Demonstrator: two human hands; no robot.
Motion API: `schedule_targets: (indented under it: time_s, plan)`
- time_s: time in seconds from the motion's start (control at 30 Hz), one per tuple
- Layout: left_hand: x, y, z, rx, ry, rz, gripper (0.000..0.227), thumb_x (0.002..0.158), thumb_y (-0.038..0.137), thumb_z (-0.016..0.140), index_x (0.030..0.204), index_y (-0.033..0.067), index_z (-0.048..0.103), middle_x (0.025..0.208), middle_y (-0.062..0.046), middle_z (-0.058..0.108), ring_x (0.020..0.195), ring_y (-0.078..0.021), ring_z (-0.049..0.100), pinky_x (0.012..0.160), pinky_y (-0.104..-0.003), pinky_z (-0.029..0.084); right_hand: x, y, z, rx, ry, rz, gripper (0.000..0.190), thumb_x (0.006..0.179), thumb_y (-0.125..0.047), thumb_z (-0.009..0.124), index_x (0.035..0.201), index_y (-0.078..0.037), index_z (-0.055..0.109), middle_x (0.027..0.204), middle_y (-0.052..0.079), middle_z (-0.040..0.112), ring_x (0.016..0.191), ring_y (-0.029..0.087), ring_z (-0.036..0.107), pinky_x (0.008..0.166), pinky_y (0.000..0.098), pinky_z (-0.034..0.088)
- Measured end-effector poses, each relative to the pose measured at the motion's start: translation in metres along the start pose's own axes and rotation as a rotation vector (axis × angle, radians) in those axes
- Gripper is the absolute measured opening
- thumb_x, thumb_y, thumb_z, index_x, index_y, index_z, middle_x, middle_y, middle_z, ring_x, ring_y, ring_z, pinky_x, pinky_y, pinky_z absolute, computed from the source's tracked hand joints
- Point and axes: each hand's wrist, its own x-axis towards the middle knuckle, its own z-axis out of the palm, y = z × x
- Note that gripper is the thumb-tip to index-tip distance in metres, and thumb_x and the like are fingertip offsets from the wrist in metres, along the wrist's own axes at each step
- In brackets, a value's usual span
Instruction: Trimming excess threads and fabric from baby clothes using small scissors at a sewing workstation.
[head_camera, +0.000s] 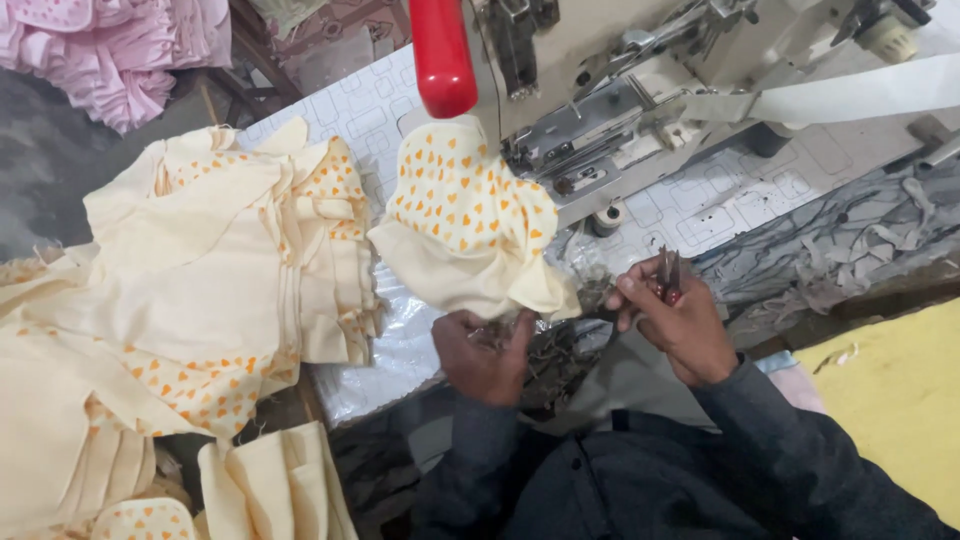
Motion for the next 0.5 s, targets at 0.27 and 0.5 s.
schedule_targets:
  time_s: [0.27,0.5]
  plan:
    - [0.011,-0.021,-0.024,-0.249,-0.11,0.122,0.029,0.079,-0.002,0.069,0.105,0.0061,0.074,0.107,-0.02,0.07,0.11,-0.0457,0.067,0.097,-0.05,0.054,-0.007,0.015,-0.003,-0.247,-0.147,-0.092,0.026,0.091,-0.005,0.074,0.116,0.0,0.075,0.096,0.018,0.08,0.087,0.02,0.073,0.069,0.0306,0.061]
    - [0.051,0.135,-0.122,0.197,-0.291,0.608,0.007,0.087,0.016,0.07,0.085,0.0168,0.064,0.07,0.0,0.06,0.055,-0.0171,0.056,0.051,-0.032,0.042,-0.011,0.033,0.103,0.168,-0.507,0.152,0.028,0.09,-0.012,0.071,0.115,0.001,0.069,0.106,0.011,0.079,0.096,0.02,0.074,0.086,0.0335,0.059]
